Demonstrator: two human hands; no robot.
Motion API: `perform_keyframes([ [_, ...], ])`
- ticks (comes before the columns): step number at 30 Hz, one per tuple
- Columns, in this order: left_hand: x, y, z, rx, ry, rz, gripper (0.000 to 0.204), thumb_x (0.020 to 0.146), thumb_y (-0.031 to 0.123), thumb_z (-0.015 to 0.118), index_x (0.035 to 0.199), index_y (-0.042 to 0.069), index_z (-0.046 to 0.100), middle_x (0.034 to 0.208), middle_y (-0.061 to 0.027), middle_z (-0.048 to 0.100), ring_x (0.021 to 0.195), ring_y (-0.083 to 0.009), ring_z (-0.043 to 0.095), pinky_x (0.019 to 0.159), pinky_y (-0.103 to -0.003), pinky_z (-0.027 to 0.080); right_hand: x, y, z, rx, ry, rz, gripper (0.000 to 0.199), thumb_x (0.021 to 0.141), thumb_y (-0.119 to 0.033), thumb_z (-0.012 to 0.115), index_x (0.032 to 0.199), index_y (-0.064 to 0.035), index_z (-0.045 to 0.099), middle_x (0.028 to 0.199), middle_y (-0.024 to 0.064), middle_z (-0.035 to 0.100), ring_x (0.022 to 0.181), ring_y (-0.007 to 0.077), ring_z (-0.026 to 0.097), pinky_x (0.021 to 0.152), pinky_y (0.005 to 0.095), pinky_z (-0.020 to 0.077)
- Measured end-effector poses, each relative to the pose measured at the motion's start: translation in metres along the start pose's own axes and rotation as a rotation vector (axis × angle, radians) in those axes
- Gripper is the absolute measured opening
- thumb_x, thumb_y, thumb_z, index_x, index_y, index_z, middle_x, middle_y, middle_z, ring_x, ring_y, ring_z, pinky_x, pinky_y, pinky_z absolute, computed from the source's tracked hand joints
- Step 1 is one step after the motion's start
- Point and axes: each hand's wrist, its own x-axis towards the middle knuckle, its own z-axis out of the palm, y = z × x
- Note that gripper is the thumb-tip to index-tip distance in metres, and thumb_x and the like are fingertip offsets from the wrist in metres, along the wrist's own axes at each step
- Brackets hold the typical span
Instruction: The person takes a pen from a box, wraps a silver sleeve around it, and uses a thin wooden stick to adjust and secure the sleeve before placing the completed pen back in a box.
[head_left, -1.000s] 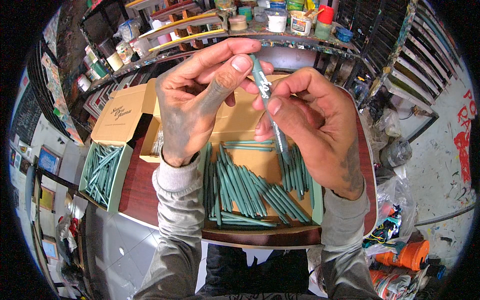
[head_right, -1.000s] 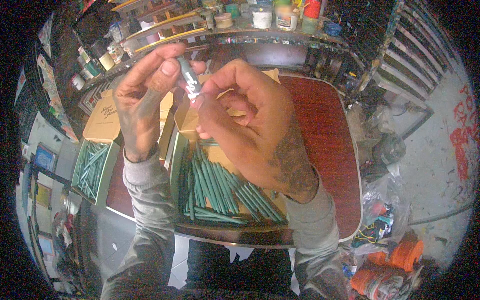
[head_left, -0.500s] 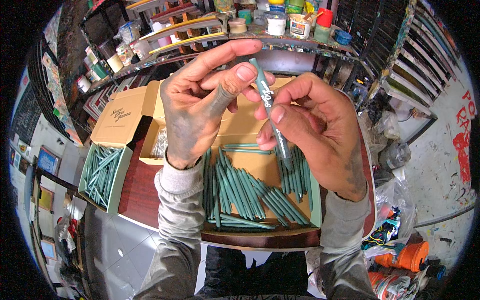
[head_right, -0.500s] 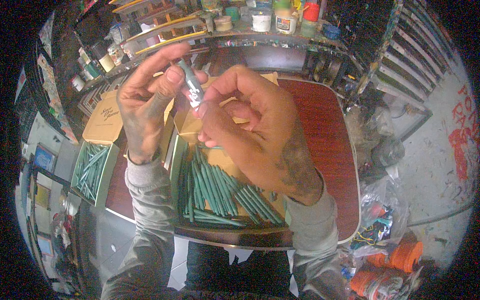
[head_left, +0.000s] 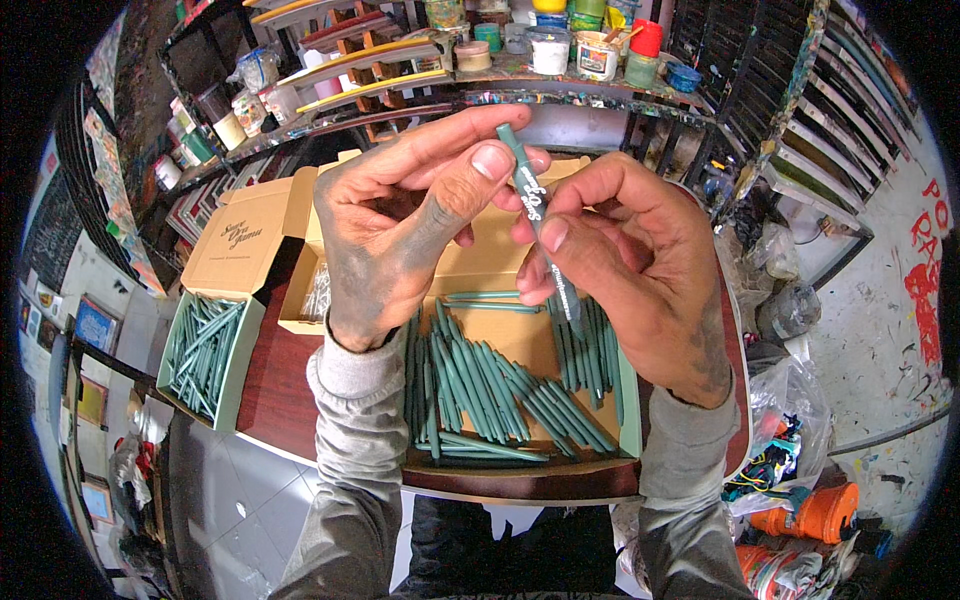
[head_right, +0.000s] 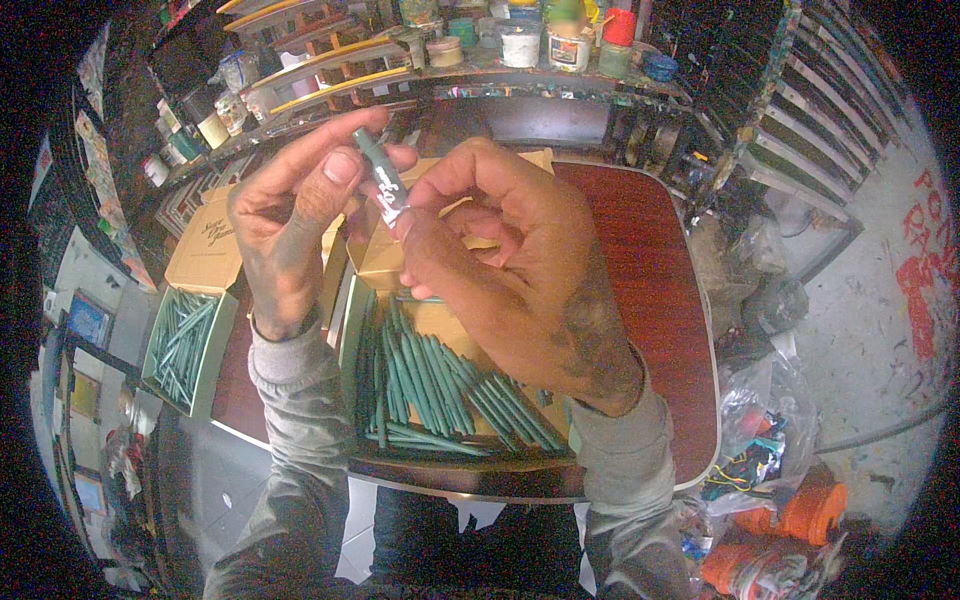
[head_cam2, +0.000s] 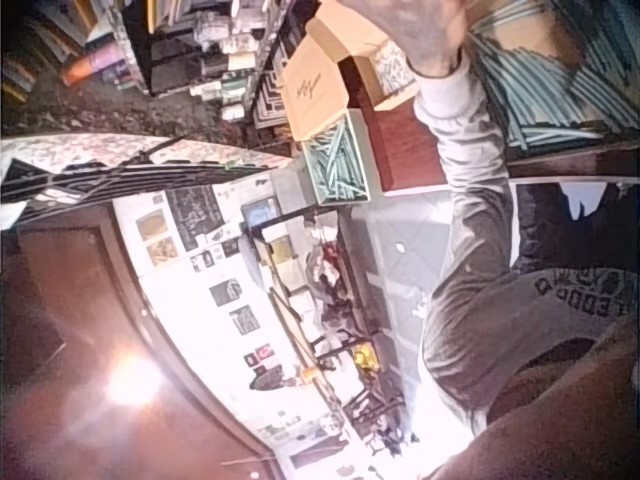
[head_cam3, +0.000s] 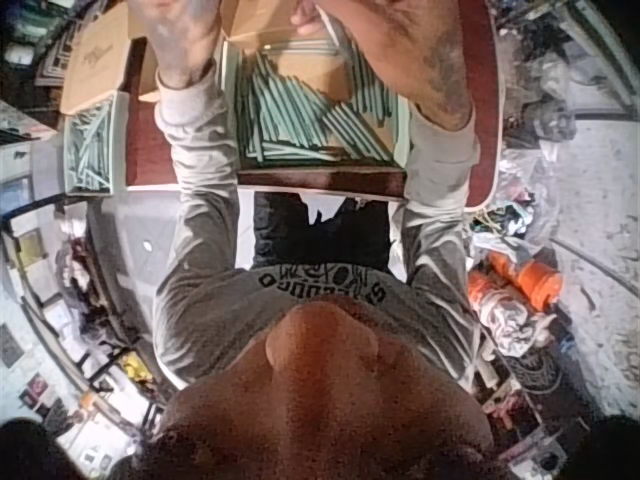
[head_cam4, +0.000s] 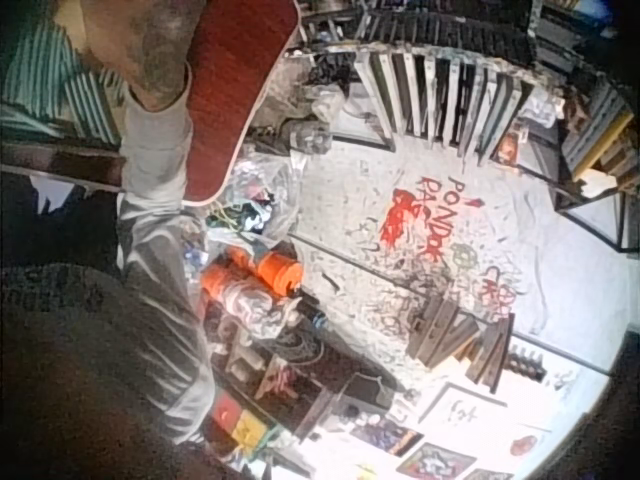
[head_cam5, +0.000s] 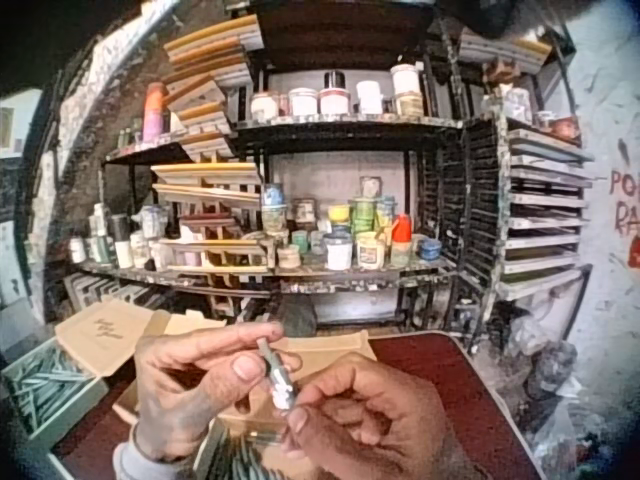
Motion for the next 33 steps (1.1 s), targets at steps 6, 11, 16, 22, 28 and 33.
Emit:
perform_keyframes([
  [6, 0.000, -0.001, 0.000, -0.036, 0.013, -0.024, 0.031, 0.090, 0.017, 0.071, 0.117, 0.002, 0.068, 0.095, -0.0093, 0.074, 0.076, -0.0072, 0.066, 0.054, -0.017, 0.043, 0.000, -0.003, 0.002, -0.003, 0.010, 0.011, 0.009, 0.096, -0.005, 0.056, 0.101, 0.0015, 0.052, 0.094, 0.0138, 0.064, 0.075, 0.0137, 0.063, 0.069, 0.0285, 0.0543],
  [11, 0.000, -0.001, 0.000, -0.060, -0.016, 0.009, 0.030, 0.089, 0.010, 0.071, 0.116, -0.003, 0.066, 0.096, -0.0129, 0.074, 0.082, -0.0120, 0.068, 0.066, -0.021, 0.051, 0.000, 0.000, 0.000, 0.004, 0.006, -0.016, 0.009, 0.095, -0.004, 0.056, 0.100, 0.0020, 0.052, 0.094, 0.0139, 0.065, 0.075, 0.0137, 0.064, 0.069, 0.0288, 0.0546],
  [16, -0.003, 0.008, 0.006, -0.056, 0.021, -0.012, 0.032, 0.089, 0.010, 0.070, 0.117, -0.006, 0.064, 0.098, -0.0162, 0.072, 0.088, -0.0159, 0.069, 0.077, -0.027, 0.055, 0.000, 0.001, 0.000, -0.014, 0.011, -0.006, 0.009, 0.095, -0.004, 0.057, 0.100, 0.0023, 0.053, 0.097, 0.0141, 0.066, 0.078, 0.0145, 0.065, 0.072, 0.0287, 0.0550],
  [22, -0.004, 0.011, 0.008, 0.011, 0.047, 0.031, 0.038, 0.090, 0.015, 0.070, 0.121, -0.004, 0.062, 0.097, -0.0166, 0.072, 0.083, -0.0132, 0.068, 0.068, -0.023, 0.051, 0.001, 0.001, -0.001, -0.038, 0.032, 0.044, 0.012, 0.094, -0.006, 0.060, 0.101, 0.0028, 0.056, 0.098, 0.0129, 0.067, 0.084, 0.0155, 0.067, 0.076, 0.0291, 0.0554],
  [28, -0.005, 0.009, 0.007, 0.026, 0.066, 0.060, 0.038, 0.089, 0.012, 0.070, 0.123, -0.004, 0.061, 0.096, -0.0162, 0.073, 0.079, -0.0110, 0.066, 0.066, -0.021, 0.050, 0.000, 0.005, 0.001, -0.025, 0.096, 0.047, 0.015, 0.090, -0.009, 0.066, 0.098, 0.0024, 0.060, 0.089, 0.0090, 0.068, 0.081, 0.0139, 0.067, 0.076, 0.0276, 0.0543],
  [33, -0.006, 0.007, 0.010, 0.035, 0.103, 0.070, 0.039, 0.088, 0.010, 0.071, 0.122, -0.005, 0.061, 0.096, -0.0171, 0.073, 0.081, -0.0127, 0.068, 0.070, -0.022, 0.053, 0.001, 0.006, 0.000, -0.063, 0.095, 0.077, 0.016, 0.088, -0.011, 0.068, 0.096, 0.0019, 0.062, 0.086, 0.0078, 0.069, 0.080, 0.0127, 0.067, 0.075, 0.0270, 0.0540],
])
